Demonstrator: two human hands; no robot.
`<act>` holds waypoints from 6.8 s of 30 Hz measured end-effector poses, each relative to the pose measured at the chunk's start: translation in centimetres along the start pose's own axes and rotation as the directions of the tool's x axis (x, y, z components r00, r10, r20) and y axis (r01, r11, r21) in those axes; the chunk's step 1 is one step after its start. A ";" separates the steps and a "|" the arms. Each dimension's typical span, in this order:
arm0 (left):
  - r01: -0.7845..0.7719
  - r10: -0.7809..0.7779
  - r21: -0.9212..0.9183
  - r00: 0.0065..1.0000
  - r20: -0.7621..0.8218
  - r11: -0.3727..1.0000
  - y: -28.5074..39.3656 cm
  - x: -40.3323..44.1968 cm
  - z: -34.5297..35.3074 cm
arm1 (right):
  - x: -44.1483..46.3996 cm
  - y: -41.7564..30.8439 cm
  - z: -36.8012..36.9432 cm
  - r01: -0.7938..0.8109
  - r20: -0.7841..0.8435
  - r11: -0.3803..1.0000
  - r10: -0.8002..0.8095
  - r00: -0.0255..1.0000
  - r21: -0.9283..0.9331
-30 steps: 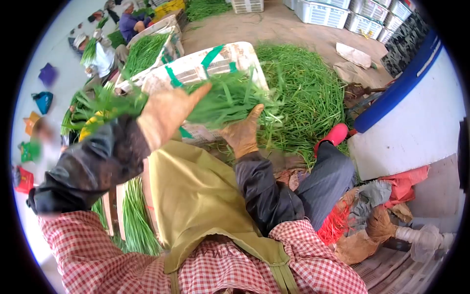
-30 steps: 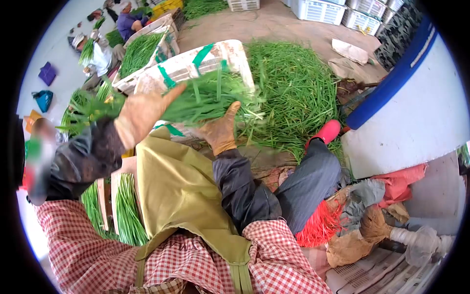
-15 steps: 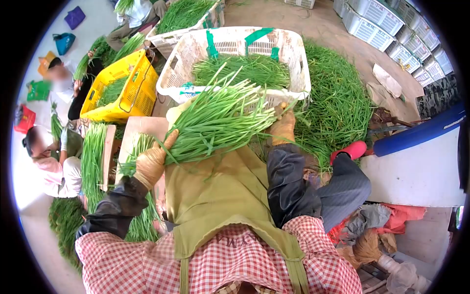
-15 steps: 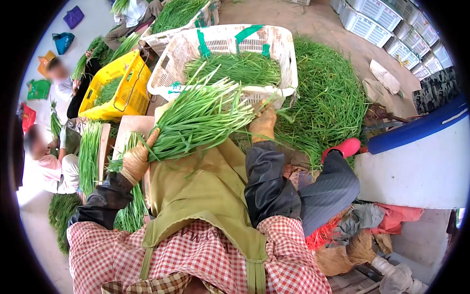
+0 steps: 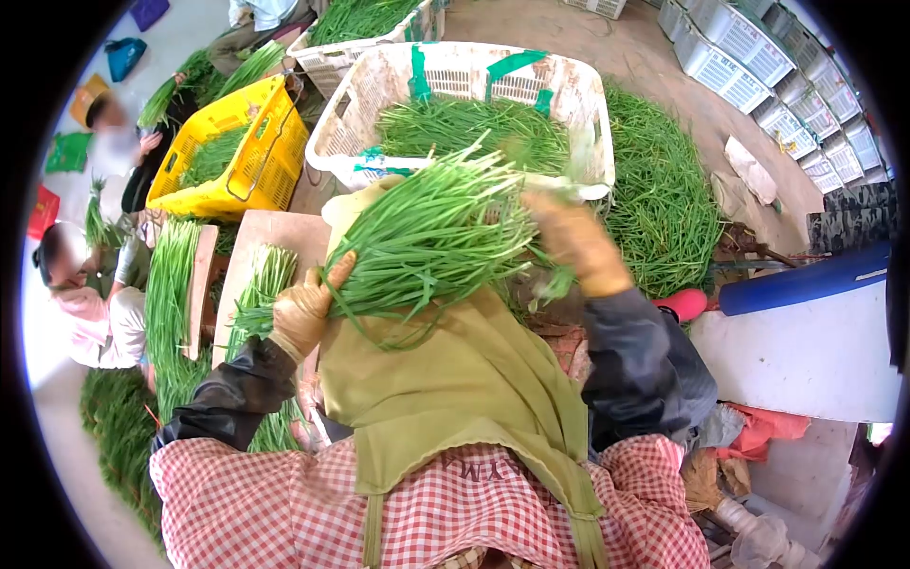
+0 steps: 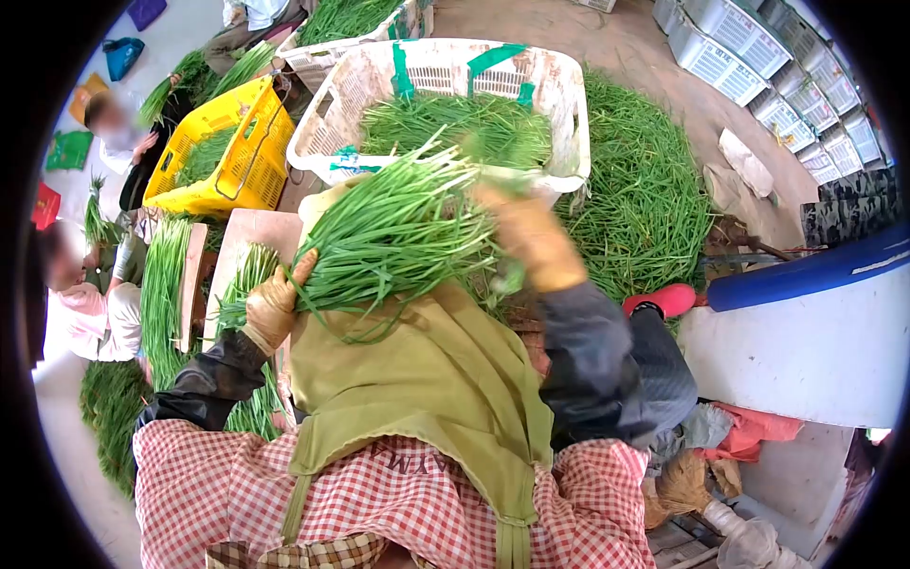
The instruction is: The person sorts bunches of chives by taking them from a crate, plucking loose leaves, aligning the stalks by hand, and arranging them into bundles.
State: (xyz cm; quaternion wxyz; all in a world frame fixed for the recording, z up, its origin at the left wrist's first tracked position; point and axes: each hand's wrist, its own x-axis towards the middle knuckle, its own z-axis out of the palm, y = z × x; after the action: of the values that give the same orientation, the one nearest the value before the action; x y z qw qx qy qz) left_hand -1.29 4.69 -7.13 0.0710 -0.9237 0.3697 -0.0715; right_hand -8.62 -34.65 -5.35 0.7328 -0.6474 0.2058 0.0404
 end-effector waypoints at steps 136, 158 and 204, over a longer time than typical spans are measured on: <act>0.533 -0.089 -0.844 0.840 0.536 -0.055 0.0 -3.7 0.2 | -1.0 7.6 -12.7 -0.135 -0.545 0.801 -0.262 0.796 -0.583; 0.212 -0.257 -0.615 0.966 0.015 0.760 5.9 -4.9 -2.7 | 0.1 4.7 4.7 -0.232 0.307 0.384 -0.146 0.941 0.894; 0.164 -0.232 -0.468 0.968 -0.091 0.868 5.2 -4.4 -3.1 | -4.7 5.3 14.6 -0.167 0.491 0.986 0.129 0.861 0.033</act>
State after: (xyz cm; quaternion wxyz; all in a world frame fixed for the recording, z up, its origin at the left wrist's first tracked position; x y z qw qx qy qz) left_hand -8.53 3.79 -5.42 -0.1826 -0.9398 0.2832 -0.0560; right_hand -10.95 -18.71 -7.46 0.7790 -0.5711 0.0650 0.2506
